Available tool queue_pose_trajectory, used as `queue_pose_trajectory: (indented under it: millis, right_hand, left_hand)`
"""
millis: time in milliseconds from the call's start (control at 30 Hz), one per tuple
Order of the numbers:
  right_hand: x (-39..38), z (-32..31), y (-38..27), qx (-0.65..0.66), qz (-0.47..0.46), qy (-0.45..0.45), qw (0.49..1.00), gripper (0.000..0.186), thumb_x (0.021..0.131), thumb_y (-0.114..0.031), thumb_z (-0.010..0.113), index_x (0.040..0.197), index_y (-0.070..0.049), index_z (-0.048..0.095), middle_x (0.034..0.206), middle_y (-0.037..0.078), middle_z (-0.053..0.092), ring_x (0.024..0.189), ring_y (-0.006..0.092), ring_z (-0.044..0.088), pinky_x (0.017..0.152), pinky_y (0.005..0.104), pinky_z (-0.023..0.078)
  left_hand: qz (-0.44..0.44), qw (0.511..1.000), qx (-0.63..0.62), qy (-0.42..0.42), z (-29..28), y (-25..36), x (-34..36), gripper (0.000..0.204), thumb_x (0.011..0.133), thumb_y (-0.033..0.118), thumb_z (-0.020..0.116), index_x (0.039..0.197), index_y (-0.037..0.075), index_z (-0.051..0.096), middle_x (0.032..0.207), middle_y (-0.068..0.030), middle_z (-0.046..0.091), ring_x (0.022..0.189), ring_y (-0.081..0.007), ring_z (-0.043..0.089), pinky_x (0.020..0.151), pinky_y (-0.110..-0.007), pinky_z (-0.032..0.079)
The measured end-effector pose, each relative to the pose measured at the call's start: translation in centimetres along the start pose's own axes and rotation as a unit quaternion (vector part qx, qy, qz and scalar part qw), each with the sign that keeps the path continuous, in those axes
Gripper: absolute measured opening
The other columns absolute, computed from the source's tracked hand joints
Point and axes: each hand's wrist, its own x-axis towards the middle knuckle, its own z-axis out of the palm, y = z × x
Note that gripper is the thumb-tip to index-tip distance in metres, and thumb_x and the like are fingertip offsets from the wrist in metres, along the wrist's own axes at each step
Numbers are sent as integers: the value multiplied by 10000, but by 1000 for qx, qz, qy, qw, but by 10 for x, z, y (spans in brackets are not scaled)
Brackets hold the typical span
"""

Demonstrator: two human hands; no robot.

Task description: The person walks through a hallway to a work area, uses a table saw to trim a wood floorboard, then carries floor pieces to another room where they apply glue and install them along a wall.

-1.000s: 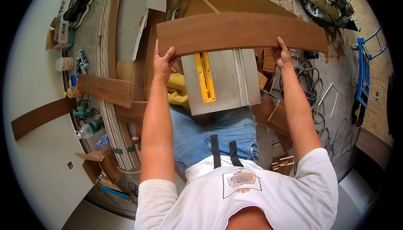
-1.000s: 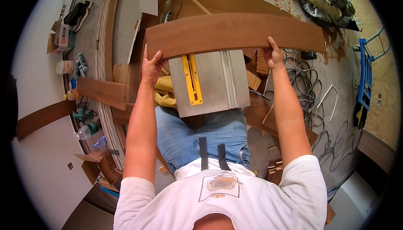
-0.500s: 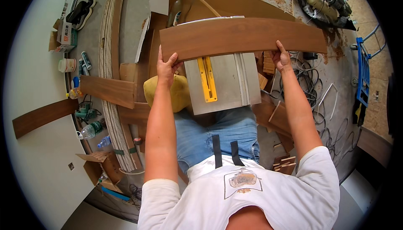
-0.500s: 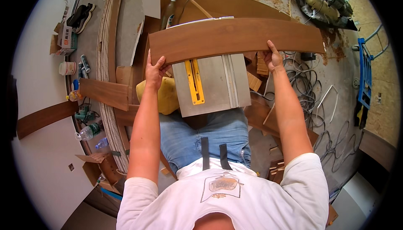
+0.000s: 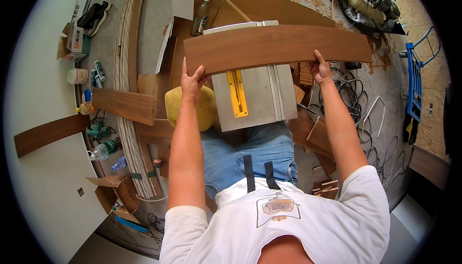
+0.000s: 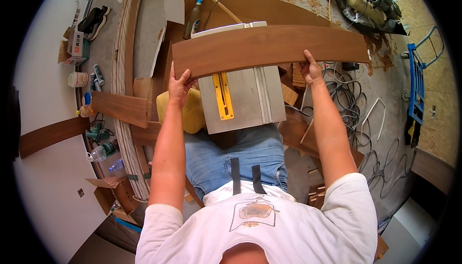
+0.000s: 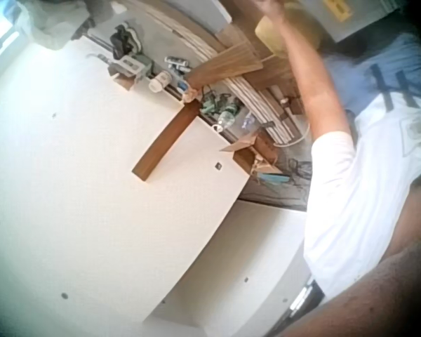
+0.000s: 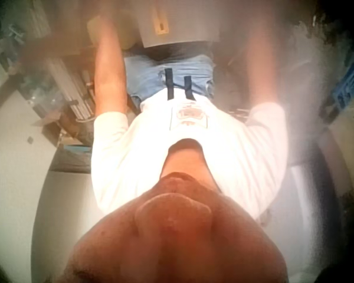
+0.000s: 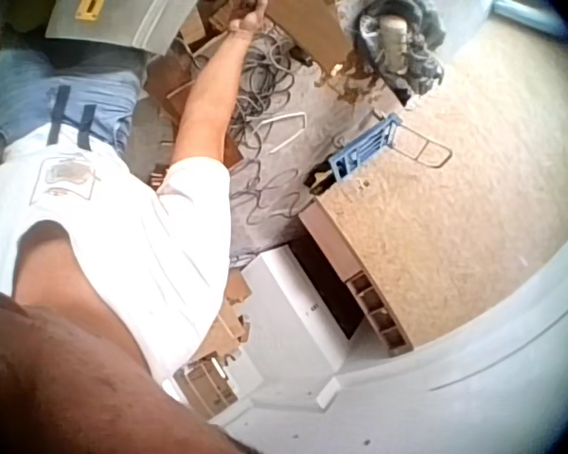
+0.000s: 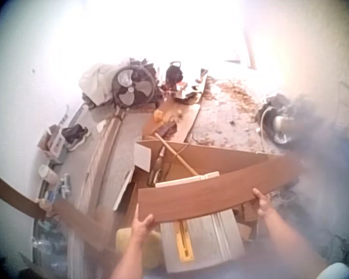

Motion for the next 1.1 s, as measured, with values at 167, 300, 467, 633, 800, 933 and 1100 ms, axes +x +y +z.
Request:
queue_pose_trajectory:
  millis: [167,300,467,633,800,933,1100]
  right_hand:
    - [-4,-11,0,6,13,0,1000,222,938,-203,759,1129,-145,661,1109,2,734,1034,160,704,899,349,602]
    - [-11,-12,2,7,27,7,1000,255,930,-195,769,1155,-167,654,1124,-19,729,1054,154,696,908,341,583]
    - [-17,-23,3,11,36,11,999,255,929,-214,772,1154,-158,667,1121,-15,730,1068,152,688,932,331,569]
    - [-28,-26,5,9,42,30,999,275,925,-219,777,1167,-148,665,1136,-8,726,1081,159,681,962,340,552]
    - [-39,-35,8,10,40,22,999,298,918,-228,785,1179,-154,662,1144,-19,723,1098,154,673,966,337,544]
    - [-52,-40,10,11,50,30,998,321,915,-232,791,1199,-160,659,1148,-19,721,1117,148,665,959,333,546]
    - [-65,-47,14,8,49,18,999,296,914,-238,791,1170,-146,676,1144,-5,724,1115,152,666,969,334,540]
  left_hand:
    - [8,1000,1,-3,3,-2,-9,839,936,52,718,1612,234,254,1296,-105,611,1014,-249,696,758,-367,629]
    - [3,1000,0,-6,-2,-3,-16,836,935,50,718,1609,232,260,1301,-103,607,1025,-251,689,763,-369,627]
    - [6,1000,7,2,1,-5,-27,840,934,54,721,1611,226,254,1314,-109,596,1049,-260,678,780,-380,625]
    - [1,1000,5,2,-3,-11,-36,855,934,55,723,1617,230,238,1329,-112,584,1061,-263,670,791,-386,623]
    - [-6,1000,5,1,-9,-17,-45,873,932,57,726,1621,242,223,1336,-108,579,1071,-264,664,797,-394,621]
    - [-11,1000,8,6,-10,-21,-58,872,930,61,729,1619,252,230,1335,-102,579,1087,-261,654,801,-397,617]
    - [-3,1000,11,-3,-14,-26,-73,843,937,63,720,1613,252,253,1329,-99,582,1089,-260,651,790,-386,613]
